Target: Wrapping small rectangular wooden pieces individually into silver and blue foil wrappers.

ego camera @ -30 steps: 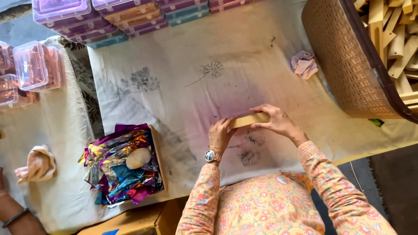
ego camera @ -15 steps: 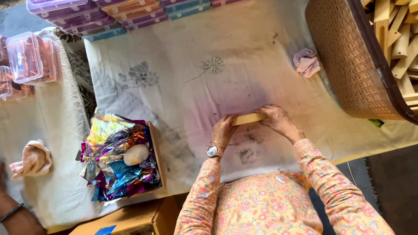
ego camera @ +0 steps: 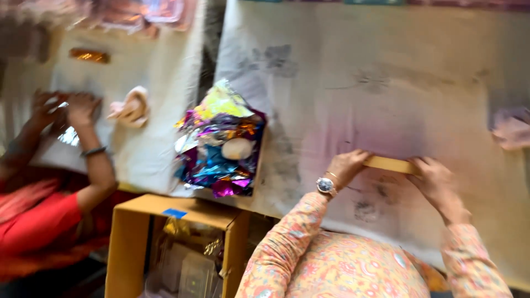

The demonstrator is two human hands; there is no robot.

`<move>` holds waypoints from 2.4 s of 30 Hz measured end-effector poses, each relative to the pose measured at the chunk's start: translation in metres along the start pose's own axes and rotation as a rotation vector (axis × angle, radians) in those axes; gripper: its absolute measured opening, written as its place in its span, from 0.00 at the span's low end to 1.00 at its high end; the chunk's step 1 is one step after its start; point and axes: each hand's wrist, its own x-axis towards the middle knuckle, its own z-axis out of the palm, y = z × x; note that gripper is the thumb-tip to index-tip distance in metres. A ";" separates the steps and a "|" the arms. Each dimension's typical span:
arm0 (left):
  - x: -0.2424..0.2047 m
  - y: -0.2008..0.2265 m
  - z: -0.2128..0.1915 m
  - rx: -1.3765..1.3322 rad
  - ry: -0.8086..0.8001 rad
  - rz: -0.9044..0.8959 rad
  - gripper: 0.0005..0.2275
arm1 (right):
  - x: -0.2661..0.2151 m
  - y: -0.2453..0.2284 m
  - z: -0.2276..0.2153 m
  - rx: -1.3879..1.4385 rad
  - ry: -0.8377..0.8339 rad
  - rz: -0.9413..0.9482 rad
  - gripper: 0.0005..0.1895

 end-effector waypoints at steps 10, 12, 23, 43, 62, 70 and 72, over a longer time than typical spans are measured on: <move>-0.016 -0.003 -0.001 0.019 -0.001 -0.168 0.26 | 0.010 -0.005 0.014 0.082 -0.042 -0.012 0.22; -0.017 0.019 -0.037 -0.079 0.028 -0.185 0.31 | 0.009 -0.002 0.013 0.059 -0.046 -0.035 0.24; -0.143 -0.042 -0.264 0.319 0.696 -0.556 0.08 | 0.005 0.019 0.029 -0.008 -0.031 -0.059 0.23; -0.125 -0.003 -0.355 0.649 0.197 -0.509 0.10 | 0.008 0.001 0.014 0.012 -0.025 -0.077 0.36; -0.010 0.053 -0.068 -0.861 0.189 -0.460 0.09 | -0.003 -0.088 -0.019 1.519 0.001 0.188 0.41; -0.024 0.032 -0.055 -1.091 0.357 -0.597 0.18 | 0.000 -0.076 0.001 1.556 0.081 0.415 0.28; -0.022 0.058 -0.069 -0.939 0.319 -0.540 0.24 | 0.001 -0.078 0.008 1.411 0.084 0.394 0.25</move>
